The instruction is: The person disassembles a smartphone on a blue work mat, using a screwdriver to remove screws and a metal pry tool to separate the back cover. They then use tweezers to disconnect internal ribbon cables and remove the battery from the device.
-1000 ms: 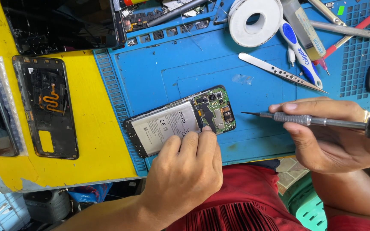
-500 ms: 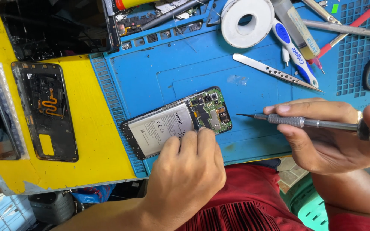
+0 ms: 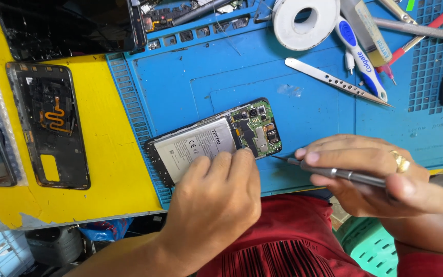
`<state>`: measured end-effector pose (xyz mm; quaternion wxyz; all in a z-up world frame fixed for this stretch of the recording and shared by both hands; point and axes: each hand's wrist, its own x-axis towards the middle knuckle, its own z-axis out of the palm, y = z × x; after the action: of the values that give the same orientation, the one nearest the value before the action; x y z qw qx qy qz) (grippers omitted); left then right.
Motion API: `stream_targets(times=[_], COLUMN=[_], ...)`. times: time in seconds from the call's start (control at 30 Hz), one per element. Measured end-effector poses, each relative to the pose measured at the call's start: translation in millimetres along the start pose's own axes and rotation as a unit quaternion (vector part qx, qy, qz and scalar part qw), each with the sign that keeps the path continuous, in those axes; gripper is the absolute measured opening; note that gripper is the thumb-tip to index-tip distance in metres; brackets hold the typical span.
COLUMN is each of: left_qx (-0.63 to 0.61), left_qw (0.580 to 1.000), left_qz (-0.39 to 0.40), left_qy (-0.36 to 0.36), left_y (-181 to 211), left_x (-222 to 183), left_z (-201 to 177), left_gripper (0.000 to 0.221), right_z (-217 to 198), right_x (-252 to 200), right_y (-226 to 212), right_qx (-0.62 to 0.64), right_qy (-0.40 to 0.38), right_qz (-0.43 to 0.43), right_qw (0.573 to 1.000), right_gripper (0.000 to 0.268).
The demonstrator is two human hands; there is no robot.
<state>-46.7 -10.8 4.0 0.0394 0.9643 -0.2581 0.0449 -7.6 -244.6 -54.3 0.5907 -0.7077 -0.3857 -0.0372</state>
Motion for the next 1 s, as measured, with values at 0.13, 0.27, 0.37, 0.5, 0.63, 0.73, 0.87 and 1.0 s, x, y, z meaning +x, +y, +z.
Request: stream_targets(times=[0.13, 0.27, 0.37, 0.5, 0.63, 0.73, 0.87, 1.0], left_qx=[-0.028, -0.106, -0.124, -0.134, -0.129, -0.135, -0.138, -0.159], left_qw=[0.999, 0.994, 0.991, 0.990, 0.990, 0.989, 0.987, 0.984], left_qz=[-0.008, 0.009, 0.006, 0.002, 0.006, 0.002, -0.003, -0.002], left_qy=[0.016, 0.030, 0.043, 0.052, 0.054, 0.062, 0.082, 0.076], left_y=[-13, -15, -16, -16, -17, -17, -18, -19], left_x=[-5, -13, -17, -18, -18, -16, -15, -16], left_z=[4, 16, 22, 24, 26, 25, 25, 25], left_gripper=[0.025, 0.016, 0.018, 0.019, 0.021, 0.018, 0.010, 0.012], right_z=[-13, -4, -23, -12, -9, -14, -20, -10], right_x=[2, 4, 8, 15, 29, 39, 42, 63], right_y=[-5, -2, -2, -12, -25, -18, -22, -35], right_qx=[0.125, 0.001, 0.039, -0.048, -0.022, -0.038, 0.073, -0.024], right_qy=[-0.085, -0.048, -0.125, -0.118, -0.134, -0.214, -0.270, -0.203], right_qz=[0.197, 0.006, 0.098, 0.011, 0.122, -0.048, 0.091, -0.024], right_qw=[0.969, 0.999, 0.986, 0.992, 0.983, 0.975, 0.956, 0.979], right_gripper=[0.045, 0.072, 0.039, 0.067, 0.041, 0.026, 0.046, 0.018])
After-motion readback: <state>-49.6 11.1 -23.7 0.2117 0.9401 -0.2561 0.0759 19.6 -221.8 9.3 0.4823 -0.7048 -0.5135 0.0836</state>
